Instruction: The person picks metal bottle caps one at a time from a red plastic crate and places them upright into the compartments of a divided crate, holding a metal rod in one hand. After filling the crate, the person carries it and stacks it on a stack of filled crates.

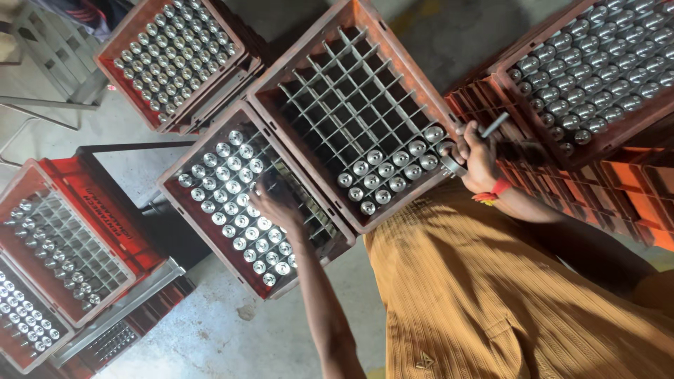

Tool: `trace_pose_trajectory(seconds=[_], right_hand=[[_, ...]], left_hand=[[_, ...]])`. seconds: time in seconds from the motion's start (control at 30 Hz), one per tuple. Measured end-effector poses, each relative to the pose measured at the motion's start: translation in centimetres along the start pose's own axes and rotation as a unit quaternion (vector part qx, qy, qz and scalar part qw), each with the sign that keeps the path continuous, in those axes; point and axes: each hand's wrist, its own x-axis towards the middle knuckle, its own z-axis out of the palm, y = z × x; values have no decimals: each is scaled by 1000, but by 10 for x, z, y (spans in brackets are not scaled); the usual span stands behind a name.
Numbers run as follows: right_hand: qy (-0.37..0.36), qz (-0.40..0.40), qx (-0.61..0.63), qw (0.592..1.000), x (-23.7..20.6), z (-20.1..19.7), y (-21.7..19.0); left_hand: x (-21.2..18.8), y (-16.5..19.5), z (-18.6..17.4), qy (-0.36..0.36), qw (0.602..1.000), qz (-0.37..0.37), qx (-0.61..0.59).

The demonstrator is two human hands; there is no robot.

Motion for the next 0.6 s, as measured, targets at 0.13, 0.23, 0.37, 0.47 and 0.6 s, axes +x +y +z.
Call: trace_pose_trajectory(seconds=[0.13,0.23,0.37,0.47,0.6], right_hand=[[18,2,-18,1000,-11,5,9],[14,13,-11,1000,-19,12,20],[-5,8,12,1000,-25,11,31],[1,15,5,1000,-29,6,36],[18,26,-56,998,-27,24,43]], left_hand=[[37,-39,16,-60,976,-59,199],[50,-39,25,-103,961,-84,243],[44,-45,0,-77,986,-36,146],[33,-39,-40,-13,990,-18,-140],[-4,4,-31,-25,854,-240,-461]])
